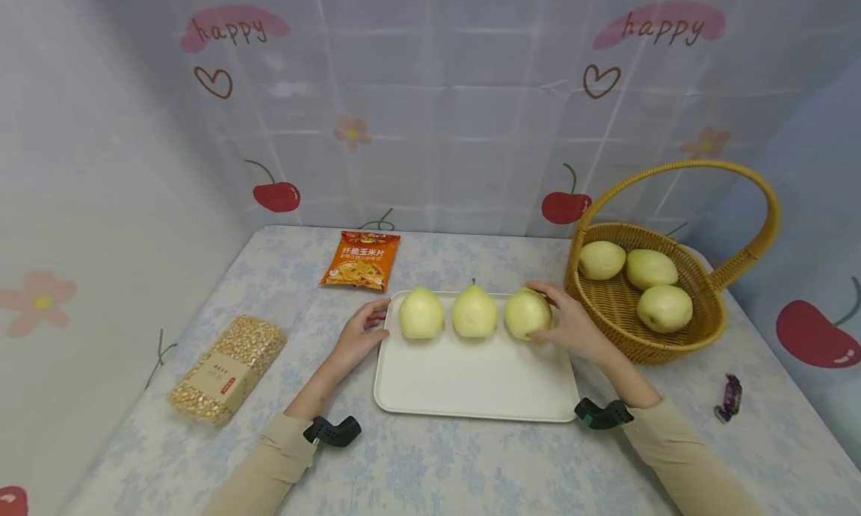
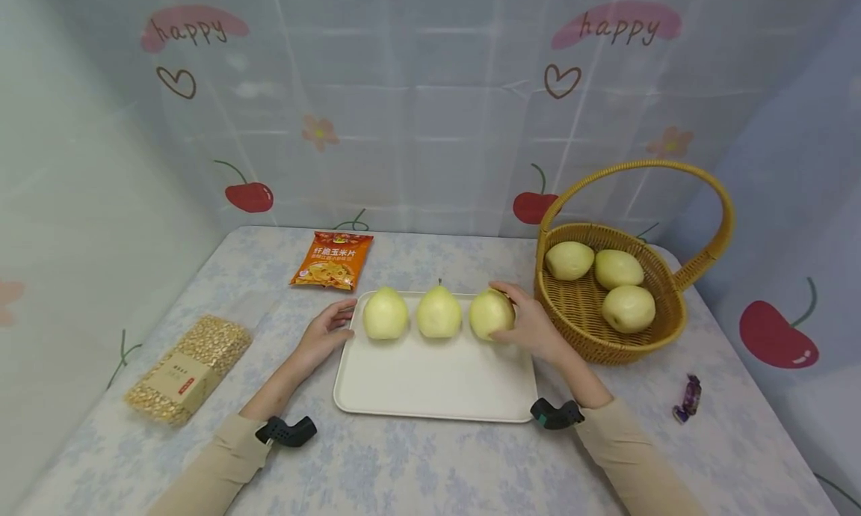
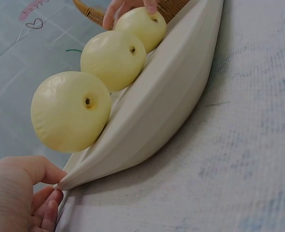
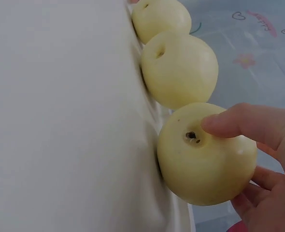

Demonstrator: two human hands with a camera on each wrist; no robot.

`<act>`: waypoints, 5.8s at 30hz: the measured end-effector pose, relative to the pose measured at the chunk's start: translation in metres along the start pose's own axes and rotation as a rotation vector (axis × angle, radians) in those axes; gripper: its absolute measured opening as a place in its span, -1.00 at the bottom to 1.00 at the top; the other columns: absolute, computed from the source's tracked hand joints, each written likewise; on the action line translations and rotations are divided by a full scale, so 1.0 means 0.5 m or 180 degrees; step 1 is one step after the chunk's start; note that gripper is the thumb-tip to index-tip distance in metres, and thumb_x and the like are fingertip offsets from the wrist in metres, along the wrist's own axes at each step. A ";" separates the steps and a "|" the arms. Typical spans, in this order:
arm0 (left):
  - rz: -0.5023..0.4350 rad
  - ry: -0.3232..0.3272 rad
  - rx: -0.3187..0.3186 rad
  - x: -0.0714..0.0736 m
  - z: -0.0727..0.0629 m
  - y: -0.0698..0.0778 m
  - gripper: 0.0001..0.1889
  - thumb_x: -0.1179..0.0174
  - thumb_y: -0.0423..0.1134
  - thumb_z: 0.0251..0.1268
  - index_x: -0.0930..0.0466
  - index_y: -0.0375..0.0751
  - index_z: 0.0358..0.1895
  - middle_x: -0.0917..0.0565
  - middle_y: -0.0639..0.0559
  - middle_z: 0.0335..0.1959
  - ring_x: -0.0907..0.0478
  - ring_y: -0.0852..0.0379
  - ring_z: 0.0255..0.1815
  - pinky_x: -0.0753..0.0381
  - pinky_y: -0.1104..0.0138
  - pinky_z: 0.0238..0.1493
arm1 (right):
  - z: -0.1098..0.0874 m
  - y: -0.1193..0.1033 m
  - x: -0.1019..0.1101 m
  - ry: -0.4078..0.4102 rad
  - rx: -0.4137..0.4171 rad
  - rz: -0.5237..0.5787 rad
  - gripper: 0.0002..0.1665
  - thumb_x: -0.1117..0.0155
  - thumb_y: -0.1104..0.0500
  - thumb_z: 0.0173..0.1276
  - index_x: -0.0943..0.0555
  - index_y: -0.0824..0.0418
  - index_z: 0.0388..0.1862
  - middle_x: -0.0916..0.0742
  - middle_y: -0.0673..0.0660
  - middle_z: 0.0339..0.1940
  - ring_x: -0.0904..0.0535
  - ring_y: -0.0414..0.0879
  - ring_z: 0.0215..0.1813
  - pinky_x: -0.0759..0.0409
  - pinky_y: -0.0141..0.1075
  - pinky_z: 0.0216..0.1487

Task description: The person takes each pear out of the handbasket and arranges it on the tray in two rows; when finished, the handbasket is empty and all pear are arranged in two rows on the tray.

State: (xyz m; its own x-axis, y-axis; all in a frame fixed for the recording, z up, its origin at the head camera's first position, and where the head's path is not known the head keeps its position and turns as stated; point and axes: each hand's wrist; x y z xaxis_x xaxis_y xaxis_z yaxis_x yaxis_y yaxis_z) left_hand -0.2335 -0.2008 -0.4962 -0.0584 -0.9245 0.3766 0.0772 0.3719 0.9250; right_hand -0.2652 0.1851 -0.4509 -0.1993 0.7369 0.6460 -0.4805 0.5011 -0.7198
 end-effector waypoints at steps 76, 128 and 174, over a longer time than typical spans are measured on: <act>-0.0065 -0.0050 0.0002 0.000 -0.002 0.001 -0.44 -0.10 -0.47 0.25 -0.32 -0.21 0.36 -0.40 -0.18 0.31 -0.38 -0.10 0.25 -0.33 0.05 0.35 | -0.086 -0.002 0.212 0.1366 -0.0799 -0.0122 -0.47 -0.19 0.04 0.37 -0.43 0.17 0.28 -0.47 -0.38 0.01 -0.31 -0.58 0.04 -0.33 -0.75 -0.09; -0.0117 -0.0038 0.0197 -0.004 -0.018 0.000 -0.43 -0.10 -0.43 0.25 -0.33 -0.11 0.36 -0.40 -0.12 0.32 -0.36 -0.06 0.27 -0.32 0.04 0.37 | -0.148 0.096 0.263 0.1178 -0.1191 -0.0752 -0.19 -0.24 0.09 0.33 -0.19 0.54 0.35 -0.37 0.61 0.27 -0.27 0.48 0.26 -0.29 0.24 0.16; -0.0025 -0.0069 0.0035 0.000 -0.004 -0.004 -0.44 -0.11 -0.42 0.26 -0.32 -0.16 0.36 -0.40 -0.13 0.32 -0.38 -0.05 0.27 -0.35 0.06 0.35 | -0.141 0.110 0.259 0.0759 -0.1094 -0.1315 -0.02 -0.44 0.12 0.11 -0.18 0.52 0.37 -0.40 0.61 0.19 -0.31 0.50 0.15 -0.30 0.32 0.05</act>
State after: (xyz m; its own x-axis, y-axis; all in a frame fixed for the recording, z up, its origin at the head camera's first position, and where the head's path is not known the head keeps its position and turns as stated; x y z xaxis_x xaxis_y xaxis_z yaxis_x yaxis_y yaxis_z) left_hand -0.2318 -0.2015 -0.4983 -0.0804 -0.9254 0.3703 0.0659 0.3657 0.9284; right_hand -0.2572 0.3402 -0.4244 0.1623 0.5110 0.8441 -0.1651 0.8574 -0.4874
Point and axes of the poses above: each hand's wrist, its own z-axis towards the middle knuckle, its own x-axis out of the back of the hand, y = z × x
